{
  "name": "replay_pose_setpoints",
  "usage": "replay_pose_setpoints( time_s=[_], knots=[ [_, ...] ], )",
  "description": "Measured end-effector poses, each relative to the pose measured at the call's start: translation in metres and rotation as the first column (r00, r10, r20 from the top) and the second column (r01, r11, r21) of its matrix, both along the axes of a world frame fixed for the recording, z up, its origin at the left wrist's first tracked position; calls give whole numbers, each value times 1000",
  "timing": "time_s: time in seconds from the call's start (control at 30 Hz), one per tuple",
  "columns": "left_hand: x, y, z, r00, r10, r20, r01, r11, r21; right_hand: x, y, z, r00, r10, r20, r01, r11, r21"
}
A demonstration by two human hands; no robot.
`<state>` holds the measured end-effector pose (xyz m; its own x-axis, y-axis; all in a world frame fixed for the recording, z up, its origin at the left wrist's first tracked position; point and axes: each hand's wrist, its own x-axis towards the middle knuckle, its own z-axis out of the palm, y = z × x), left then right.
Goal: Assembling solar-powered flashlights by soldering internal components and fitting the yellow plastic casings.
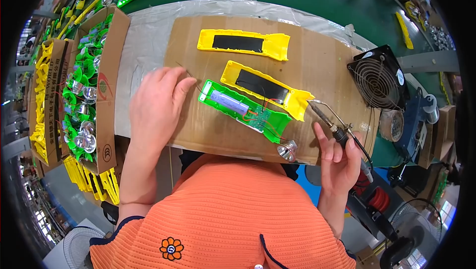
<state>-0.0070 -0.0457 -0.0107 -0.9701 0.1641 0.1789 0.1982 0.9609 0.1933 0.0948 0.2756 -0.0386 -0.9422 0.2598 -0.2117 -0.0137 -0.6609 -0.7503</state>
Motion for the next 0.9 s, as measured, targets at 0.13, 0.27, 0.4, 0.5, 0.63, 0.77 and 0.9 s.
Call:
replay_pose_setpoints(
  time_s=[0.13,0.27,0.4,0.5,0.63,0.77,0.9],
  knots=[
    [-4,8,-2,988,-99,-116,132,938,322,4,-3,0,994,102,-39,-100,994,52],
    [-2,-1,-4,985,-133,-106,163,916,367,12,-7,-1,995,94,-32,-90,991,100],
    [2,-11,8,977,-197,-84,207,969,134,15,-8,-4,995,91,-28,-87,990,109],
    [0,-13,-5,967,-227,119,210,968,139,16,-8,-5,996,89,-28,-86,991,102],
    [1,-14,-16,964,-265,31,246,928,278,16,-10,-4,996,90,-24,-87,992,95],
    [0,-5,-11,935,-293,-202,348,871,347,20,-11,-5,997,75,-8,-74,994,85],
    [4,1,-3,898,-293,-328,402,851,339,22,-15,-3,998,57,1,-57,996,71]
  ],
)
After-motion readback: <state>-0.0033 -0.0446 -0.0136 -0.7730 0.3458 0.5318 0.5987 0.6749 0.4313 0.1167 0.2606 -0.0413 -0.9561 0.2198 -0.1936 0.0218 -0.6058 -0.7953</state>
